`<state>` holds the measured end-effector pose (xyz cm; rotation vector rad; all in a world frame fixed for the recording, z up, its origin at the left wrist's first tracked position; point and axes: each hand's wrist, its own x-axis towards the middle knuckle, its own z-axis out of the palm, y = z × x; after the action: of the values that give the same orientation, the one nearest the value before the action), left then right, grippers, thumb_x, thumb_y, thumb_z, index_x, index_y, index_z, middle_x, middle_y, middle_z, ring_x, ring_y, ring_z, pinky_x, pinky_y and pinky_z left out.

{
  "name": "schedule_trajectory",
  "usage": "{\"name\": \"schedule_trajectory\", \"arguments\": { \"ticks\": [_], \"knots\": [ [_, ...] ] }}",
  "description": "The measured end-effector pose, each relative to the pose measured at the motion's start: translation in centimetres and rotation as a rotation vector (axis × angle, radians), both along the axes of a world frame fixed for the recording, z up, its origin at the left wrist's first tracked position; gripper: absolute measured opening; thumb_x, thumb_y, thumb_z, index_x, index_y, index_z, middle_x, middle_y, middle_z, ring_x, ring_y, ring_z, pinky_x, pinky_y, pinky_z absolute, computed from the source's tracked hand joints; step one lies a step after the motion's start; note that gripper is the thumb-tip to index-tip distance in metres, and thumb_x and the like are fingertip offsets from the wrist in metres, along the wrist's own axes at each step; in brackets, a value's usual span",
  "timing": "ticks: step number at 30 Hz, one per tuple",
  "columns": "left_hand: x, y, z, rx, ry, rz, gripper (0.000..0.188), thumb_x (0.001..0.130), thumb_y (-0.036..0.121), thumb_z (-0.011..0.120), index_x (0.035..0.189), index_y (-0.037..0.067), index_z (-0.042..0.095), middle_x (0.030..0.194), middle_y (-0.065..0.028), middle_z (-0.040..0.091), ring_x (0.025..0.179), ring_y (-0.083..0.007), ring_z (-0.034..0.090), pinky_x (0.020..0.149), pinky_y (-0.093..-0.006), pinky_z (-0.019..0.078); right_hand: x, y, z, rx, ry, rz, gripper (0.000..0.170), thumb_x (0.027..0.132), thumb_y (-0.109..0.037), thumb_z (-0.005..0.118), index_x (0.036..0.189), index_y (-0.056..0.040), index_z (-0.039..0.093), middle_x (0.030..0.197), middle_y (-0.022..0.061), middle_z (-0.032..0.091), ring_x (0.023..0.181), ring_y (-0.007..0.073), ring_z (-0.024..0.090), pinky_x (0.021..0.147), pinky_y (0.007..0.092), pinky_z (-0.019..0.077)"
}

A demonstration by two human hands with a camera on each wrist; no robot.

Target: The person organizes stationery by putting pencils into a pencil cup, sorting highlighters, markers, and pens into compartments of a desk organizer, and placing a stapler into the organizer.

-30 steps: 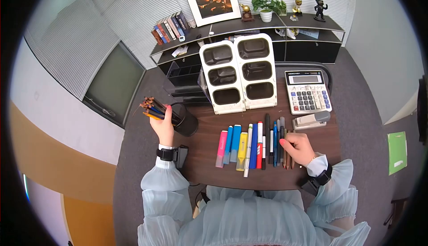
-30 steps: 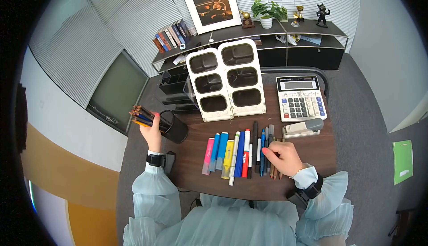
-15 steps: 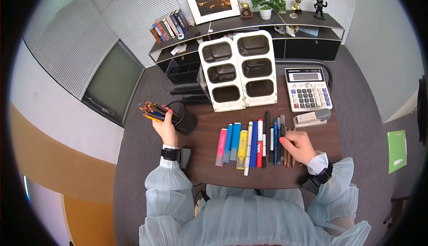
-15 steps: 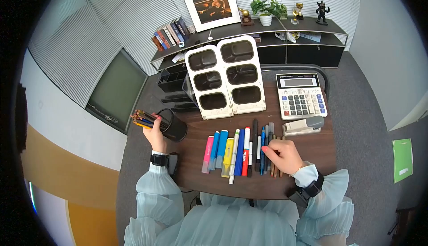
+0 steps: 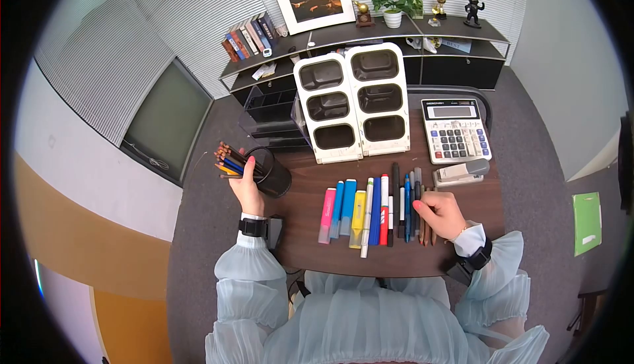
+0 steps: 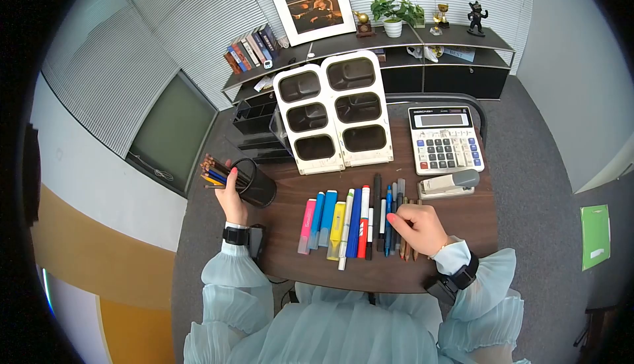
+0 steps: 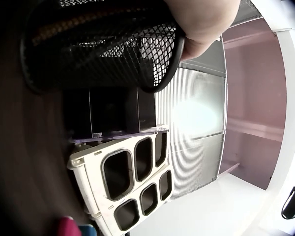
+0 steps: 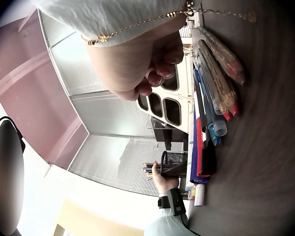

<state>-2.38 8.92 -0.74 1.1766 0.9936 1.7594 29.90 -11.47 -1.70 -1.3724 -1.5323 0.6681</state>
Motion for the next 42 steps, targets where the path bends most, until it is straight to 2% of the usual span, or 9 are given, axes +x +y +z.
{"name": "schedule_trajectory", "arguments": {
  "ticks": [8, 10, 12, 15, 17, 19, 22, 41, 42],
  "knots": [
    [-2.3, 0.1, -2.3, -0.046, 0.103, -0.089, 0.058, 0.082, 0.014, 0.059, 0.128, -0.002, 0.028, 0.127, -0.0129, 0.039, 0.116, -0.0202, 0.038, 0.098, -0.03, 0.028, 0.1, 0.1, -0.1, 0.037, -0.029, -0.001, 0.029, 0.08, -0.013, 0.057, 0.059, 0.0025, 0.044, 0.052, 0.0131, 0.038, 0.044, 0.0253, 0.036, 0.043, 0.0327, 0.0315],
    [-2.2, -1.1, -3.0, 0.022, 0.098, -0.054, 0.061, 0.083, 0.014, 0.056, 0.13, -0.002, 0.021, 0.132, -0.0143, 0.03, 0.122, -0.0227, 0.03, 0.1, -0.0315, 0.0247, 0.4, 0.0, -0.1, 0.003, -0.07, 0.027, 0.029, 0.084, -0.014, 0.054, 0.06, 0.0019, 0.047, 0.054, 0.0084, 0.047, 0.045, 0.0135, 0.044, 0.044, 0.0288, 0.0363],
    [-1.9, -3.0, -2.6, -0.009, 0.036, -0.022, 0.061, 0.084, 0.012, 0.054, 0.131, -0.001, 0.018, 0.135, -0.0151, 0.023, 0.126, -0.0246, 0.024, 0.102, -0.0342, 0.0216, 0.4, 0.0, -0.1, 0.005, -0.077, 0.025, 0.03, 0.084, -0.014, 0.054, 0.06, 0.0019, 0.047, 0.054, 0.0083, 0.046, 0.045, 0.0133, 0.044, 0.044, 0.0286, 0.0362],
    [-0.3, -7.1, -0.4, 0.072, 0.172, 0.285, 0.064, 0.08, 0.013, 0.058, 0.13, 0.001, 0.021, 0.133, -0.0146, 0.026, 0.123, -0.0236, 0.028, 0.1, -0.035, 0.0244, 0.1, 0.0, 0.0, 0.003, -0.049, 0.012, 0.029, 0.082, -0.014, 0.055, 0.06, 0.0021, 0.046, 0.053, 0.0105, 0.043, 0.045, 0.0189, 0.039, 0.043, 0.0305, 0.0338],
    [1.5, -10.1, 1.3, 0.303, 0.606, 0.244, 0.068, 0.076, 0.029, 0.064, 0.128, 0.003, 0.029, 0.127, -0.0112, 0.037, 0.117, -0.0215, 0.036, 0.094, -0.0346, 0.029, -0.1, 0.1, 0.0, 0.003, -0.014, 0.001, 0.029, 0.08, -0.013, 0.057, 0.059, 0.0024, 0.044, 0.052, 0.0127, 0.039, 0.044, 0.0247, 0.035, 0.043, 0.0324, 0.0315],
    [3.4, -11.4, 2.4, 0.24, 0.955, -0.19, 0.067, 0.068, 0.031, 0.069, 0.119, 0.001, 0.039, 0.114, -0.012, 0.045, 0.104, -0.0236, 0.046, 0.086, -0.0361, 0.0362, -0.1, 0.1, -0.1, 0.013, -0.024, 0.0, 0.028, 0.08, -0.013, 0.057, 0.06, 0.0025, 0.045, 0.052, 0.0126, 0.039, 0.045, 0.0243, 0.036, 0.043, 0.032, 0.0317],
    [6.1, -11.5, 1.5, 0.223, 1.462, -0.374, 0.084, 0.067, 0.041, 0.067, 0.122, -0.01, 0.029, 0.118, -0.0251, 0.038, 0.106, -0.0365, 0.044, 0.083, -0.0403, 0.0417, -0.2, 0.2, -0.1, 0.013, -0.028, 0.006, 0.027, 0.08, -0.013, 0.057, 0.061, 0.0027, 0.046, 0.052, 0.0123, 0.04, 0.045, 0.0238, 0.036, 0.044, 0.0316, 0.0322],
    [4.9, -8.9, 1.7, 0.009, 1.689, -0.629, 0.104, 0.055, 0.025, 0.071, 0.129, -0.011, 0.008, 0.124, -0.0297, 0.029, 0.111, -0.0428, 0.035, 0.094, -0.0407, 0.0338, -0.2, -0.2, 0.5, 0.006, 0.001, 0.009, 0.027, 0.08, -0.013, 0.057, 0.06, 0.0018, 0.046, 0.053, 0.012, 0.041, 0.044, 0.0254, 0.04, 0.044, 0.0326, 0.0337],
    [4.9, -8.9, 1.9, 0.026, 1.683, -0.661, 0.104, 0.054, 0.024, 0.071, 0.129, -0.012, 0.008, 0.124, -0.0295, 0.029, 0.113, -0.042, 0.034, 0.095, -0.0406, 0.0329, 0.0, -0.1, 0.2, 0.035, -0.048, 0.02, 0.028, 0.081, -0.013, 0.056, 0.06, 0.0023, 0.047, 0.053, 0.0106, 0.043, 0.044, 0.0201, 0.042, 0.043, 0.0308, 0.035]
  ]
}}
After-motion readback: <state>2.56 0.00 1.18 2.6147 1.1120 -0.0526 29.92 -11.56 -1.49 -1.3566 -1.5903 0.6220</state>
